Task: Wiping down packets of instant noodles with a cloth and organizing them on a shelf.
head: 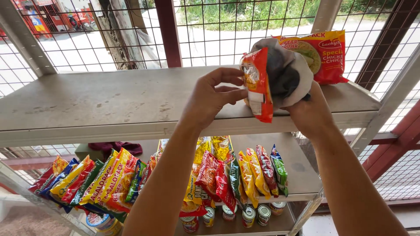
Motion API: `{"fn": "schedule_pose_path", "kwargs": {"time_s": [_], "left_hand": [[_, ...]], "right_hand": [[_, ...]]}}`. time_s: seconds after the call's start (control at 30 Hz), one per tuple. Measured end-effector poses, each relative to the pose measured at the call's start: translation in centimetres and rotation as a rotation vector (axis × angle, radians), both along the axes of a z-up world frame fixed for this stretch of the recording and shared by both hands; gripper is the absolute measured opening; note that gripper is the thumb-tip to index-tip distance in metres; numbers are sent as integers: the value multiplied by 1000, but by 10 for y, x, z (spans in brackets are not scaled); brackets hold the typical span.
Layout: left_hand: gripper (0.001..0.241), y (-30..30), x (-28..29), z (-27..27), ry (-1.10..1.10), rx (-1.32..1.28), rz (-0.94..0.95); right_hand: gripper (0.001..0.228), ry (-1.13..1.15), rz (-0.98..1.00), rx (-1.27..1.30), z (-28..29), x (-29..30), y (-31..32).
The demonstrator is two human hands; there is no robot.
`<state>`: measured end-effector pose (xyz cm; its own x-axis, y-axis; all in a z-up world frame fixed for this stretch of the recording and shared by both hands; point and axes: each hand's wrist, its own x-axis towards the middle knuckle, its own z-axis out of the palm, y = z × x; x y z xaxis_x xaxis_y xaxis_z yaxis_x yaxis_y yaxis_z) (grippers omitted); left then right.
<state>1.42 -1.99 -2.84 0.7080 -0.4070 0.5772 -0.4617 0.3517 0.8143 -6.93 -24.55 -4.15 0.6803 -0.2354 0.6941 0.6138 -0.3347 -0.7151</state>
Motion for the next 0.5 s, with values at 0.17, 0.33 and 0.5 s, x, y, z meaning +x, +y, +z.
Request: {"fn": "schedule_pose_path", "kwargs": {"time_s": [0.17,0.33,0.5], "left_hand": [[110,-5,-13,8,41,130,137],[106,-6,-17,7,103,205,84],[92,-1,-28,15,135,167,77]], "right_hand": [[41,3,-2,100,-7,2,-11],[42,-4,-19,233,-13,3,-12],[42,-7,-13,329,-13,8,-12]]}}
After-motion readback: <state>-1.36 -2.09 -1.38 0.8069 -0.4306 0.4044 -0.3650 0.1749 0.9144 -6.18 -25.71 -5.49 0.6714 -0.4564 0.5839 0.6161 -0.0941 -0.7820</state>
